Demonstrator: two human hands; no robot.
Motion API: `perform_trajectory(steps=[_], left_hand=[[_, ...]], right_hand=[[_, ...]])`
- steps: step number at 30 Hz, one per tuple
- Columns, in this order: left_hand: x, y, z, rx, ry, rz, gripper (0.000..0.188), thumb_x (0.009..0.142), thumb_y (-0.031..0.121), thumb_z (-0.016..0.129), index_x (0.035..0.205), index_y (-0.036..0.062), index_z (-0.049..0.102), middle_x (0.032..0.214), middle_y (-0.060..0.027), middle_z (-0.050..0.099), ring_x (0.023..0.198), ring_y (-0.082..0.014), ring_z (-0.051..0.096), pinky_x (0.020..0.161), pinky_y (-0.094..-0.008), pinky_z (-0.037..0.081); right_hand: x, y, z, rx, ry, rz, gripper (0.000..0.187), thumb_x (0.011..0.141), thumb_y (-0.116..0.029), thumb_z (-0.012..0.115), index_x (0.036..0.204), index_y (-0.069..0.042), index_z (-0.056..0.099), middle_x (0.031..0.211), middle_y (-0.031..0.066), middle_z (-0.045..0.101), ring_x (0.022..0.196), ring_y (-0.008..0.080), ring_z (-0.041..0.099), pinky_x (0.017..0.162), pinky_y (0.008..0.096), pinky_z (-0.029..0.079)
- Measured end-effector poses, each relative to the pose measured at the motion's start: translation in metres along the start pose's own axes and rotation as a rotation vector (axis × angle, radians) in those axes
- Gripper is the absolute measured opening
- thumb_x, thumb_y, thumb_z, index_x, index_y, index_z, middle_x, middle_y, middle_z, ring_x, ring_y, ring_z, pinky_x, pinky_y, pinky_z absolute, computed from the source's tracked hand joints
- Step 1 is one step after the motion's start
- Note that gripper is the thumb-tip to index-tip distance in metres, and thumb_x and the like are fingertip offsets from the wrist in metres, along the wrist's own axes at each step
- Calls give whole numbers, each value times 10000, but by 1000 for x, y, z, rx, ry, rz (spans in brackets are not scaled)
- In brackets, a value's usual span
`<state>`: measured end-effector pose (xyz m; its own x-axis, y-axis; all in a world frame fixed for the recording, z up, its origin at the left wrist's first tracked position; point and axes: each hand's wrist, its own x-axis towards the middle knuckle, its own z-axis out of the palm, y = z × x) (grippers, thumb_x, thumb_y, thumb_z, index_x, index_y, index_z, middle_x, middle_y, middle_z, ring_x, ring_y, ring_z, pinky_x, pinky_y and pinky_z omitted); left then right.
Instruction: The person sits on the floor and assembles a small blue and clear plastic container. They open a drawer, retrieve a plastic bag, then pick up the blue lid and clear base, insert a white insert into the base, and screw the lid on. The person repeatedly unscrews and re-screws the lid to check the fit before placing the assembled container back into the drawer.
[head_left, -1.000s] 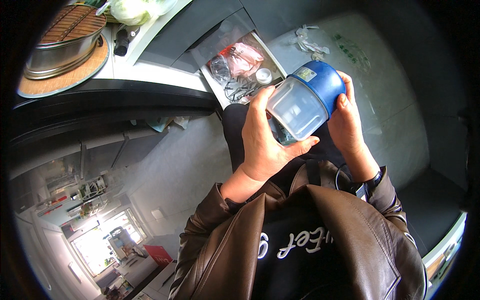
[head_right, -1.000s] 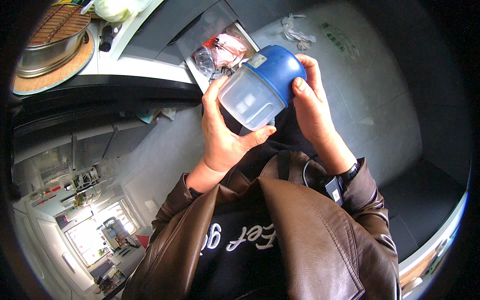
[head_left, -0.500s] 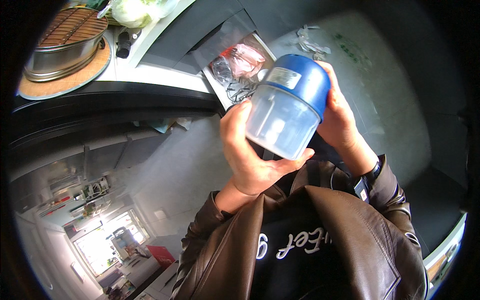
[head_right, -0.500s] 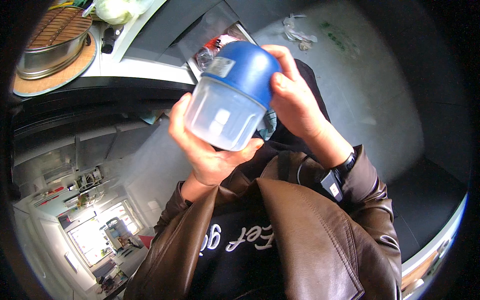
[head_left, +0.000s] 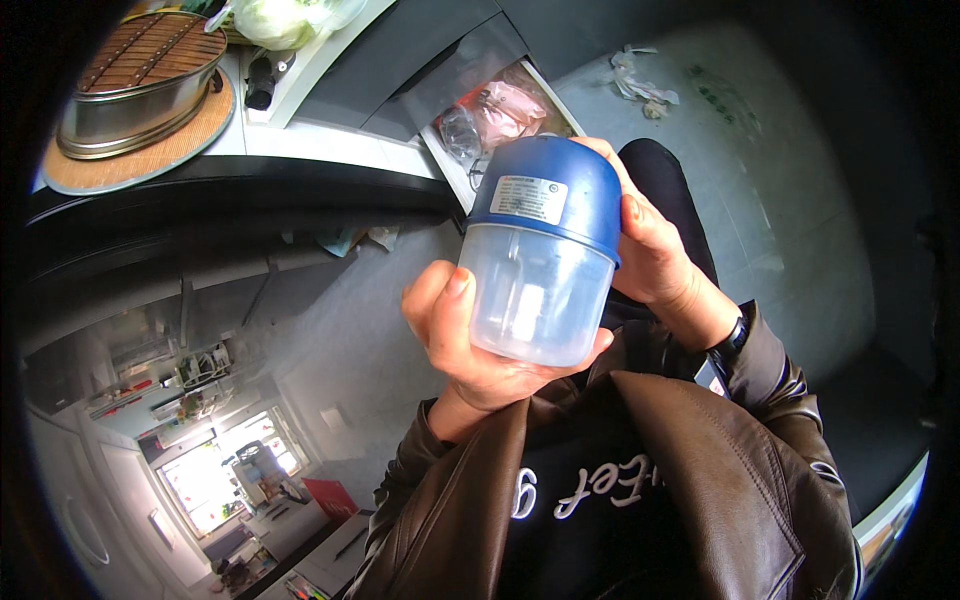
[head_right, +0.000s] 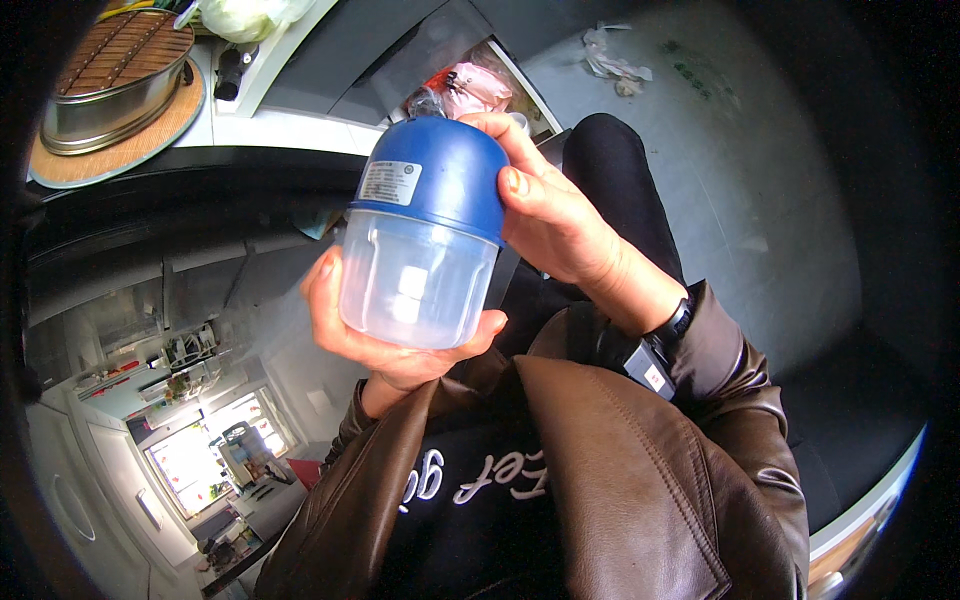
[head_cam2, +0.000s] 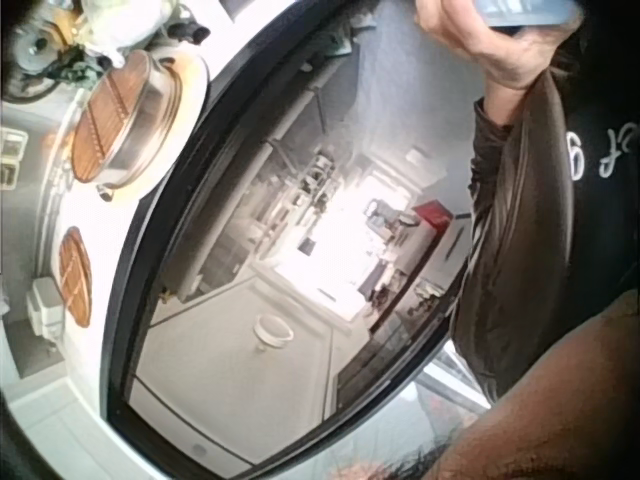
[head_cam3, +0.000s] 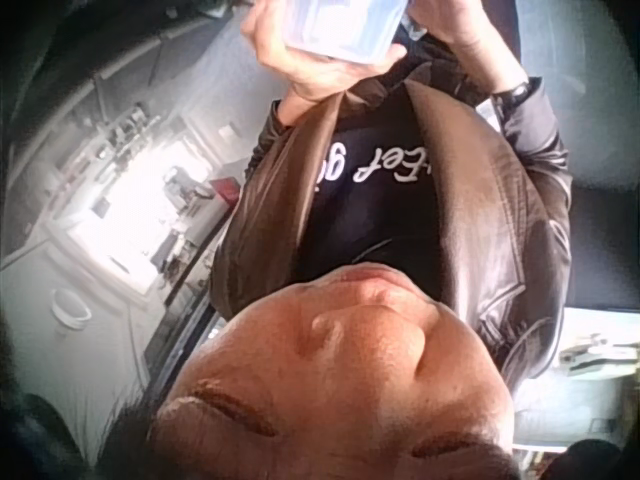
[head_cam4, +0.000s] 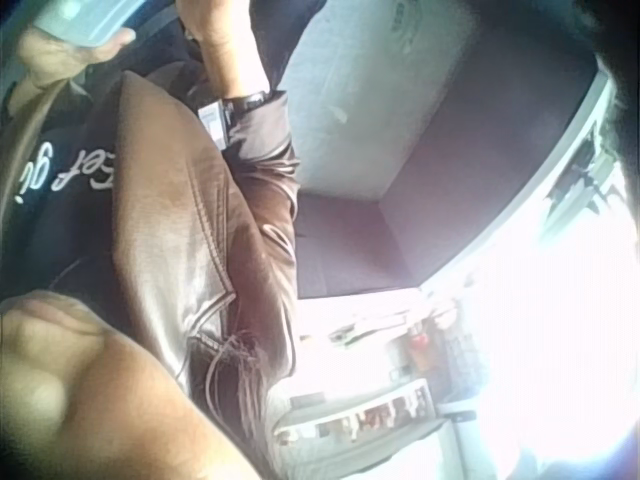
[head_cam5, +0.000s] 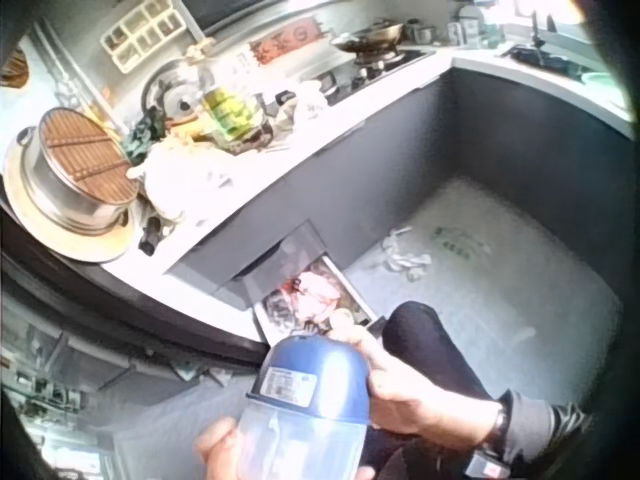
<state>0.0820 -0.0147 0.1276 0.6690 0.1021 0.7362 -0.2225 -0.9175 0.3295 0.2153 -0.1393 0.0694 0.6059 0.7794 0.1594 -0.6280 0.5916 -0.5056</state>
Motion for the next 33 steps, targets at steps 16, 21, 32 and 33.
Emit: perform_trajectory(steps=[16, 21, 32, 33], left_hand=[[2, 6, 9, -77, -36, 12, 1210, 689, 527, 977, 1514, 68, 220, 1311, -248, 378, 1136, -335, 530, 856, -402, 526], [3, 6, 16, -86, 35, 55, 1201, 723, 492, 969, 1539, 95, 182, 1338, -260, 344, 1122, -330, 557, 784, -361, 565], [3, 4, 26, -182, 96, 28, 1194, 737, 480, 959, 1546, 100, 167, 1367, -270, 321, 1109, -354, 599, 755, -380, 619], [3, 3, 26, -168, 105, 18, 1196, 738, 481, 958, 1545, 101, 161, 1372, -270, 316, 1116, -358, 600, 761, -382, 624]], right_hand=[[-8, -18, -6, -80, -51, -66, 763, 897, -497, 793, 1470, -136, 443, 1405, 66, 526, 1331, 215, 497, 1127, 398, 390], [-9, -20, -4, -85, -78, -74, 776, 884, -503, 806, 1458, -124, 445, 1406, 74, 525, 1328, 220, 503, 1127, 392, 390], [-10, -23, 7, -113, 58, -103, 1025, 759, -523, 920, 1514, -116, 357, 1448, 108, 507, 1367, 254, 533, 1133, 413, 469], [-10, -23, 7, -119, 54, -87, 1021, 763, -521, 919, 1512, -116, 357, 1448, 106, 507, 1365, 253, 534, 1131, 410, 471]])
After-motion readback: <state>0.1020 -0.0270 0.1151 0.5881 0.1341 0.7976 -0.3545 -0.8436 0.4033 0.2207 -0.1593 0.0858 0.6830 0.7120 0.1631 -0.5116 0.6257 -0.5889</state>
